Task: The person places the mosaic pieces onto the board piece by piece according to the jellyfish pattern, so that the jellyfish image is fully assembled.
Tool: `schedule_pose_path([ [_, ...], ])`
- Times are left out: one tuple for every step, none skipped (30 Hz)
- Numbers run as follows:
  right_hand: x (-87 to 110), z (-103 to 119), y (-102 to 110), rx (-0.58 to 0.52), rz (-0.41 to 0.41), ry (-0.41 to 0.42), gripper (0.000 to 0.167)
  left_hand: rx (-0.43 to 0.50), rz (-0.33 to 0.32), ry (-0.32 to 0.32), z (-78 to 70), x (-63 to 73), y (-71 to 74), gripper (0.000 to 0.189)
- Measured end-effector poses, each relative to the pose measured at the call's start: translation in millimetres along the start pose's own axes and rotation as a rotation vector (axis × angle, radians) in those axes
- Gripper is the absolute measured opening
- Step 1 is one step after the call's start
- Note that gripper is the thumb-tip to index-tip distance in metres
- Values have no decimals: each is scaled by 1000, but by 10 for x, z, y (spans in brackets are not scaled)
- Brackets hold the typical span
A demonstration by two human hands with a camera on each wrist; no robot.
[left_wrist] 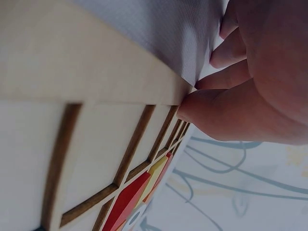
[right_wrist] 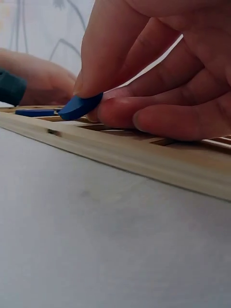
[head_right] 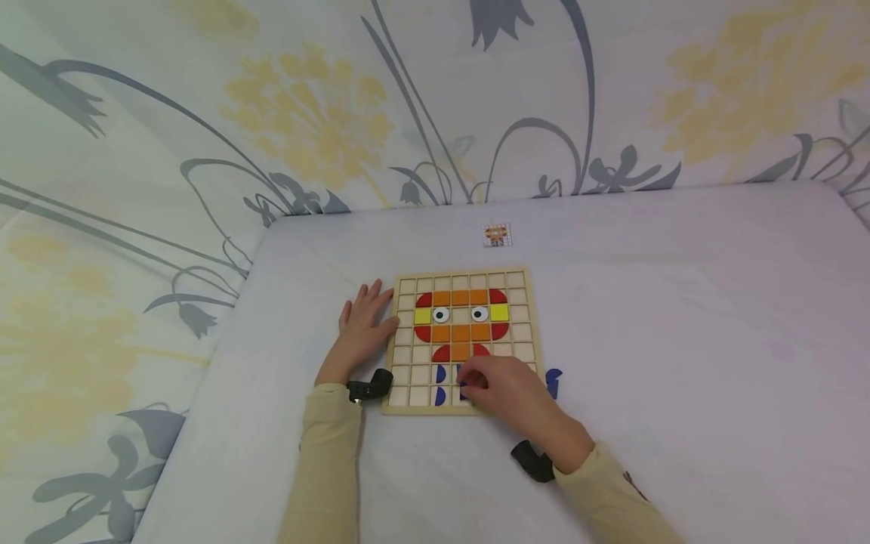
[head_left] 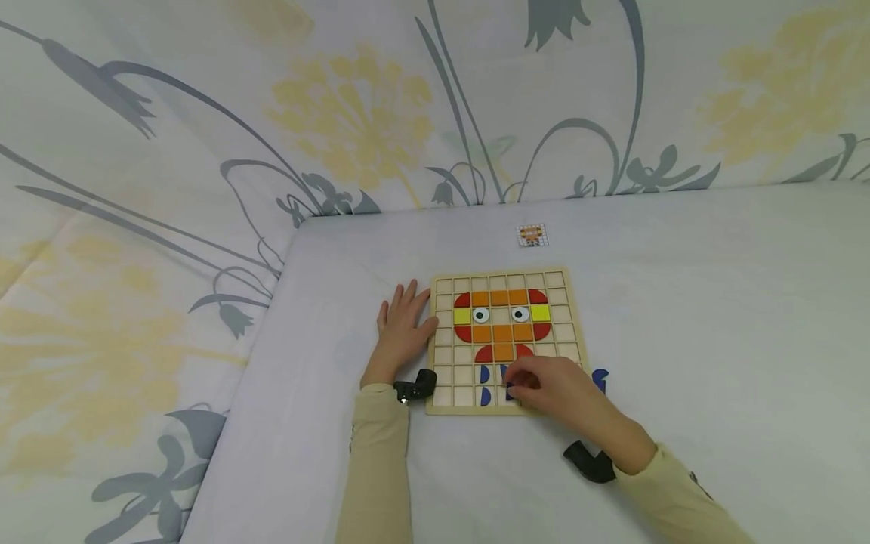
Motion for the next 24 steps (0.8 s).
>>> schedule_pose_path([
  [-2,9,-7,16,-5,-6,8,2,-2,-2,-4,0,3,52],
  [-4,14,-14,26,-8,-11,8,4,-4,-3,-7,0,4,52],
  [-5,20,-20,34,-11,-16,7,5,-4,-3,-9,0,5,52],
  [-5,25,-25,43,-13,-20,7,6,-4,-3,-12,1,5,52],
  [-5,31,-29,55,-15,-25,7,7,-4,-3,-15,1,5,52],
  [-5,36,-34,63,-17,-28,7,6,-3,-3,-16,1,5,52],
  [-4,41,-38,71,-19,-32,7,7,-3,-3,-18,1,5,52],
  [-4,43,-39,77,-20,-36,7,9,-3,-4,-20,0,4,52],
  [-3,46,-41,87,-22,-39,7,10,-3,-4,-22,0,4,52],
  [-2,49,-43,97,-24,-41,7,13,-4,-5,-24,-1,3,52],
  [-1,54,-43,106,-26,-42,8,16,-4,-6,-26,-2,2,52],
  [1,55,-44,114,-27,-45,8,21,-4,-7,-29,-3,3,52],
  [2,56,-46,122,-27,-49,8,24,-5,-8,-31,-3,3,52],
  [4,59,-46,126,-27,-51,8,24,-4,-9,-33,-5,3,52],
  [4,62,-48,129,-26,-53,8,23,-2,-7,-34,-5,3,52],
  [3,65,-52,129,-22,-51,8,19,0,-3,-30,-4,2,52],
  [0,66,-56,128,-17,-52,8,13,2,1,-26,-2,2,52],
  [-2,68,-61,125,-11,-54,8,11,4,4,-20,0,3,52],
  [-6,71,-65,122,-8,-54,8,6,8,10,-11,0,2,52],
  [-7,74,-69,119,-5,-53,8,6,8,11,-4,1,2,52],
  [-9,75,-74,119,-3,-52,8,5,9,14,2,3,2,52],
  [-9,75,-75,117,-1,-52,8,6,9,13,4,5,2,52],
  [-8,75,-75,120,-2,-55,9,11,8,10,4,4,3,52],
  [-6,74,-73,121,-2,-55,9,13,9,10,3,1,3,52],
])
Point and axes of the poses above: each hand's wrist, its own x-axis away from the middle knuckle, its own y-axis out of the back of the hand, z = x × y, the point moved 3 cm from there along -x, towards the middle knuckle, and after that the axes turned 15 degrees about z, right-handed, at the moved point
